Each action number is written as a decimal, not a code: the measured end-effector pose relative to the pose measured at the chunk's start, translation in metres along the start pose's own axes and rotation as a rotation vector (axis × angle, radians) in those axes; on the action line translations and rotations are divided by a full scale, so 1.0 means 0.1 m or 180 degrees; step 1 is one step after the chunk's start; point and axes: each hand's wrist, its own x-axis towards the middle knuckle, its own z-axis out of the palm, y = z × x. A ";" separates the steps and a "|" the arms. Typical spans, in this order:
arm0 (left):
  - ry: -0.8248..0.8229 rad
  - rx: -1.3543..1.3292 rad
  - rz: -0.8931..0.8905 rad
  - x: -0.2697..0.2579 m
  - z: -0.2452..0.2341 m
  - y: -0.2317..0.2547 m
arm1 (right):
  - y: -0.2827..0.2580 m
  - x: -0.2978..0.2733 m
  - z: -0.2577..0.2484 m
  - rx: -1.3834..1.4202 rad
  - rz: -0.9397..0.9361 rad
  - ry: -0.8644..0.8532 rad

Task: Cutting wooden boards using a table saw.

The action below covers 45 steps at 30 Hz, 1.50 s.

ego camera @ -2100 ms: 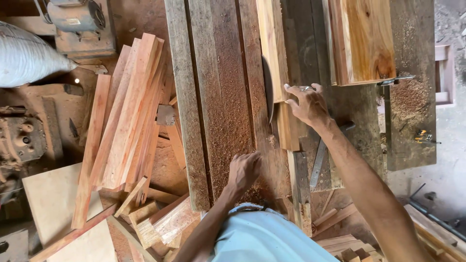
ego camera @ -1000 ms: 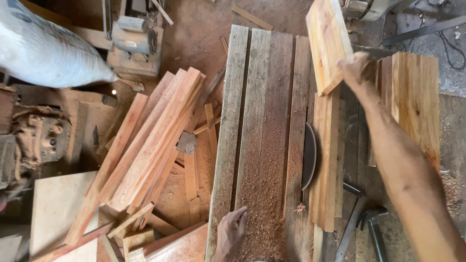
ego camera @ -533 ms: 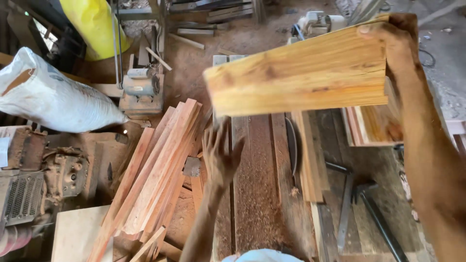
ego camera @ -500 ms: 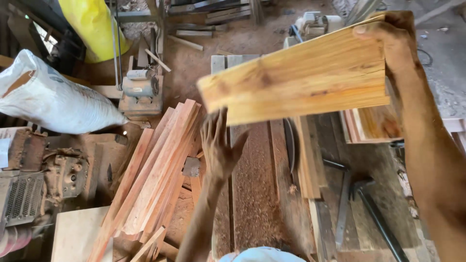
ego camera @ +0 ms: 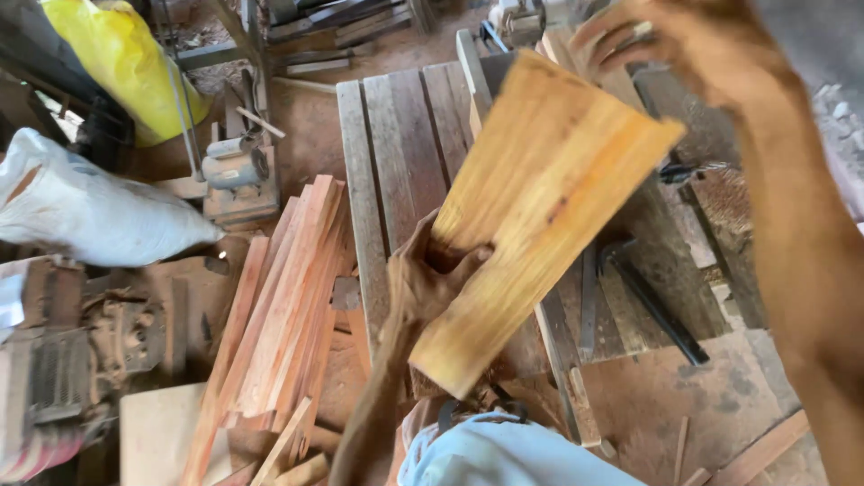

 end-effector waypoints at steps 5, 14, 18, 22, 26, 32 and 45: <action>-0.0177 -0.0298 -0.0956 -0.49 0.77 -1.01 | 0.35 -1.15 0.14 0.0448 -0.0539 0.0941; 0.0313 -0.2261 -0.1768 -0.79 1.19 -0.26 | 0.63 -3.18 2.05 0.0219 0.1450 0.0999; 0.0431 -0.2915 -0.2031 -1.03 1.55 -0.56 | 0.10 -3.41 2.40 0.0111 0.0179 0.0632; 0.0538 -0.2345 -0.2380 -1.55 1.91 -0.83 | 0.04 -3.56 2.63 -0.0429 0.3014 0.0507; 0.0411 -0.1839 -0.3164 -2.06 2.08 -1.06 | 0.31 -3.84 2.91 -0.0148 0.3048 0.0735; -0.0616 -0.0996 -0.2714 -2.24 2.02 -1.10 | 0.36 -4.33 3.02 -0.0195 0.3349 0.0949; -0.0495 0.1446 -0.1056 -1.11 2.64 -2.52 | 0.26 -5.95 3.36 -0.1130 0.4167 0.0856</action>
